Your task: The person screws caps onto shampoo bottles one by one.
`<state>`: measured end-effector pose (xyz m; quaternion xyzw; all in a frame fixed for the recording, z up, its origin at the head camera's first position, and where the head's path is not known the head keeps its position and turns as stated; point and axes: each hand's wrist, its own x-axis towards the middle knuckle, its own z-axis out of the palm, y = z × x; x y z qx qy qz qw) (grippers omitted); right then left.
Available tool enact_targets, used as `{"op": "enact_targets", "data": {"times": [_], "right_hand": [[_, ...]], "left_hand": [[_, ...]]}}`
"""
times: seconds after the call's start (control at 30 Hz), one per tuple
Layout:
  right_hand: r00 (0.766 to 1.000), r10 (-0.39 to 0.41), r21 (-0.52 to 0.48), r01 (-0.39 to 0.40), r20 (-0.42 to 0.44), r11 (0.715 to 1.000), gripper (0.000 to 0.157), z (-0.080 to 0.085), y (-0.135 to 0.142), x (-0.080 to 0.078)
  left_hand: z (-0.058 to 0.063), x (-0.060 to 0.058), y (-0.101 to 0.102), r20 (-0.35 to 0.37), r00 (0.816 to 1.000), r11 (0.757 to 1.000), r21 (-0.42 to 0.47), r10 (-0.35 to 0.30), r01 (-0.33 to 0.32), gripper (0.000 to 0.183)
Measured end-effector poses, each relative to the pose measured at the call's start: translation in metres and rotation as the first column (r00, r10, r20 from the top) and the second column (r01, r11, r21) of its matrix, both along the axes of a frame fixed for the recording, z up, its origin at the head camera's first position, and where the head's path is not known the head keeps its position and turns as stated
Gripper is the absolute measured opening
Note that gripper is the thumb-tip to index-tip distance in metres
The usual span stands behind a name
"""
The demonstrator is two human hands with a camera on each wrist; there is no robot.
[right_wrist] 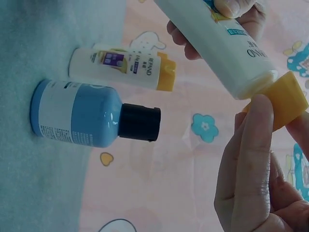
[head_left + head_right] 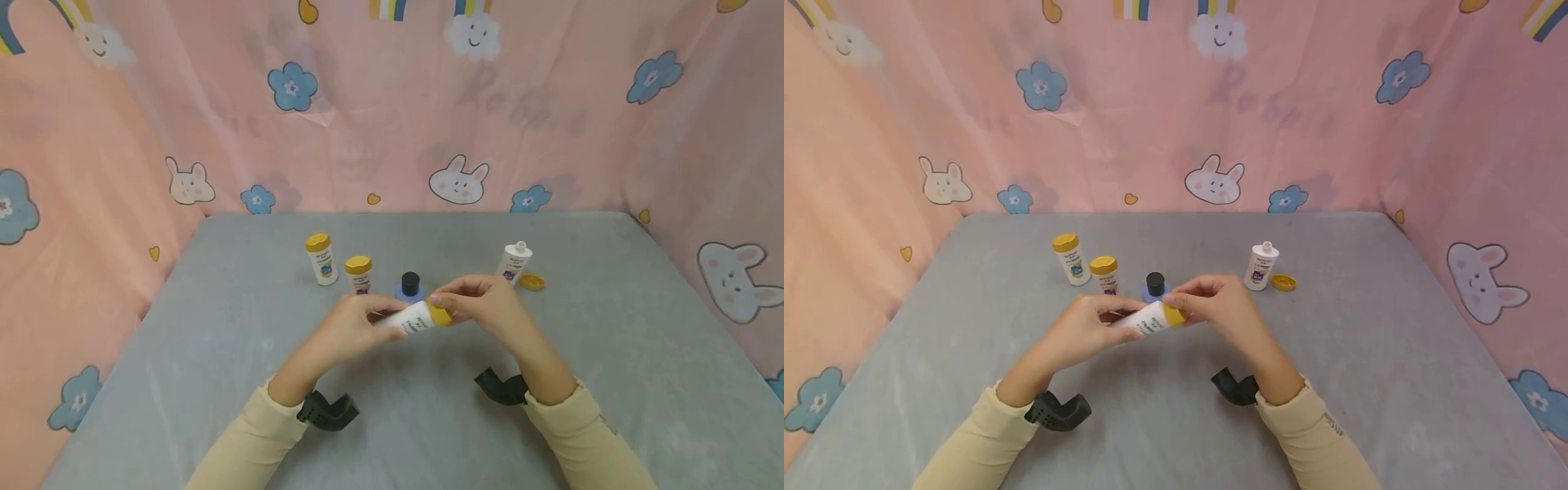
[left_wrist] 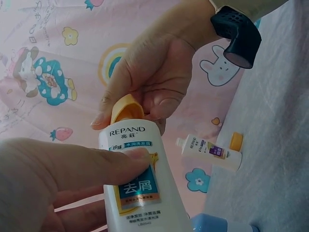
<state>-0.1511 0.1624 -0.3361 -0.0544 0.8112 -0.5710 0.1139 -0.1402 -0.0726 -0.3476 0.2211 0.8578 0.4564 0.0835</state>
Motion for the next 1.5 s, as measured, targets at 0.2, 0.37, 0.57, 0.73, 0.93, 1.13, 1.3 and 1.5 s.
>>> {"op": "enact_targets", "data": {"times": [0.2,0.37,0.57,0.73,0.93,1.13,1.3,1.5], "right_hand": [[1.000,-0.011,0.006,0.012,-0.011,1.000,0.035,-0.010,-0.002,0.004],[0.999,-0.018,0.010,0.018,-0.029,1.000,0.036,-0.014,-0.003,0.006],[0.999,0.002,0.006,-0.002,-0.046,1.000,0.037,-0.017,-0.001,0.007],[0.989,-0.003,-0.109,-0.013,-0.145,0.994,0.037,-0.013,0.006,0.007],[0.984,0.035,-0.115,-0.056,-0.174,0.992,0.041,-0.004,0.013,0.005],[0.966,0.053,-0.061,-0.070,-0.252,0.996,0.035,-0.001,0.020,0.002],[0.905,0.168,-0.056,-0.206,-0.390,0.977,0.038,0.001,0.028,0.001],[0.826,0.291,-0.064,-0.364,-0.482,0.929,0.047,0.003,0.028,-0.002]], "left_hand": [[-0.009,0.004,-0.001,0.035,0.999,1.000,0.015,0.003,-0.004,0.030],[-0.010,0.004,0.000,0.032,0.999,1.000,0.025,-0.006,0.005,0.030],[-0.009,0.005,0.001,0.049,0.999,1.000,0.021,-0.006,0.005,0.032],[-0.007,0.004,0.001,0.060,0.998,0.999,0.049,-0.006,0.003,0.032],[-0.003,0.002,0.000,0.072,0.997,0.997,0.083,0.000,-0.006,0.033],[-0.002,0.001,-0.004,0.085,0.996,0.994,0.105,0.017,-0.026,0.032],[0.000,-0.001,-0.006,0.102,0.994,0.993,0.112,0.036,-0.047,0.032],[0.003,-0.001,-0.008,0.092,0.995,0.992,0.124,0.025,-0.036,0.031]]}}
